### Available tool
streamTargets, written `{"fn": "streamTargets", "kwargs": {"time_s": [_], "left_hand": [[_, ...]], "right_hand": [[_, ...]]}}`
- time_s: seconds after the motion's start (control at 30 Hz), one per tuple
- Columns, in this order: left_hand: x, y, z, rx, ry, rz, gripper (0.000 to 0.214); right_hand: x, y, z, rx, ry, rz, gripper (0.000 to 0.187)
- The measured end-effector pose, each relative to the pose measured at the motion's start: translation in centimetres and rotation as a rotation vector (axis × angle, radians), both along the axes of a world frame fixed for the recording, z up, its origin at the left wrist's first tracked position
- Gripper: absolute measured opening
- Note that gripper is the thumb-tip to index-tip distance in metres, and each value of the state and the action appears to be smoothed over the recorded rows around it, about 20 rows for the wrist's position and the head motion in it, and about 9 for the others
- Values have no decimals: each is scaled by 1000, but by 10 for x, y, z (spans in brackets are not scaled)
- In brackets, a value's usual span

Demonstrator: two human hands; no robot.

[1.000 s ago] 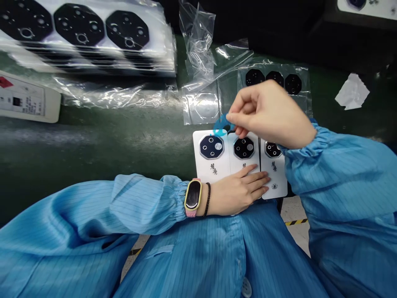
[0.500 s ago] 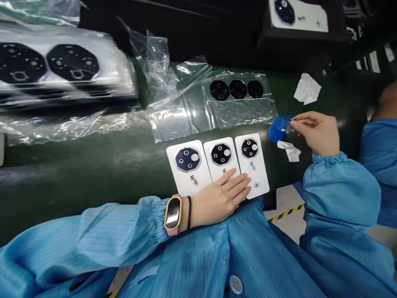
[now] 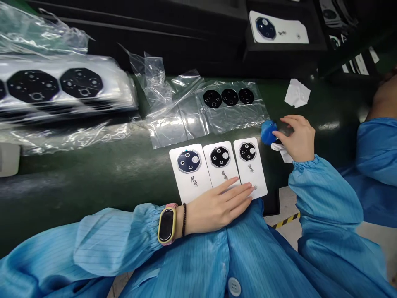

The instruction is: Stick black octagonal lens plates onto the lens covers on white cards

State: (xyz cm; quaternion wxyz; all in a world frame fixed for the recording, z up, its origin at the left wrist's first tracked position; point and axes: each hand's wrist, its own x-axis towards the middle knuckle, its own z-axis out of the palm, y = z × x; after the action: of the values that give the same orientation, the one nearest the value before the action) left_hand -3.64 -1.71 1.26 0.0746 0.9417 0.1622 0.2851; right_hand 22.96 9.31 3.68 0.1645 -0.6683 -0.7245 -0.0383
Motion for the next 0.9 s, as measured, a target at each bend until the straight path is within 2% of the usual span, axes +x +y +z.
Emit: {"fn": "streamTargets", "kwargs": {"time_s": [0.07,0.17,0.3,0.37,0.43,0.5,0.67,0.77,0.9], "left_hand": [[-9,-2,3,12,1,6,27],[-26,-3,4,9,14,44,28],[-48,-4,1,-37,44,122,32],[-53,-5,-2,-68,58,143,34],[-56,-6,-6,-102,78,151,36],[-56,-7,-10,-135,105,156,38],[-56,-7,-19,-161,101,160,40],[-57,-7,-21,-172,89,154,40],[-57,-8,-21,-176,93,153,41]], "right_hand": [[-2,0,7,21,-5,25,29],[-17,0,23,37,4,87,21],[-65,-5,41,-6,20,244,11],[-97,-10,41,-62,37,391,10],[-130,-14,34,-226,54,587,12],[-160,-17,25,-330,65,706,13],[-208,-12,16,-443,-132,742,22],[-217,-8,20,-479,-256,751,22],[-218,-7,25,-442,-318,778,20]]}}
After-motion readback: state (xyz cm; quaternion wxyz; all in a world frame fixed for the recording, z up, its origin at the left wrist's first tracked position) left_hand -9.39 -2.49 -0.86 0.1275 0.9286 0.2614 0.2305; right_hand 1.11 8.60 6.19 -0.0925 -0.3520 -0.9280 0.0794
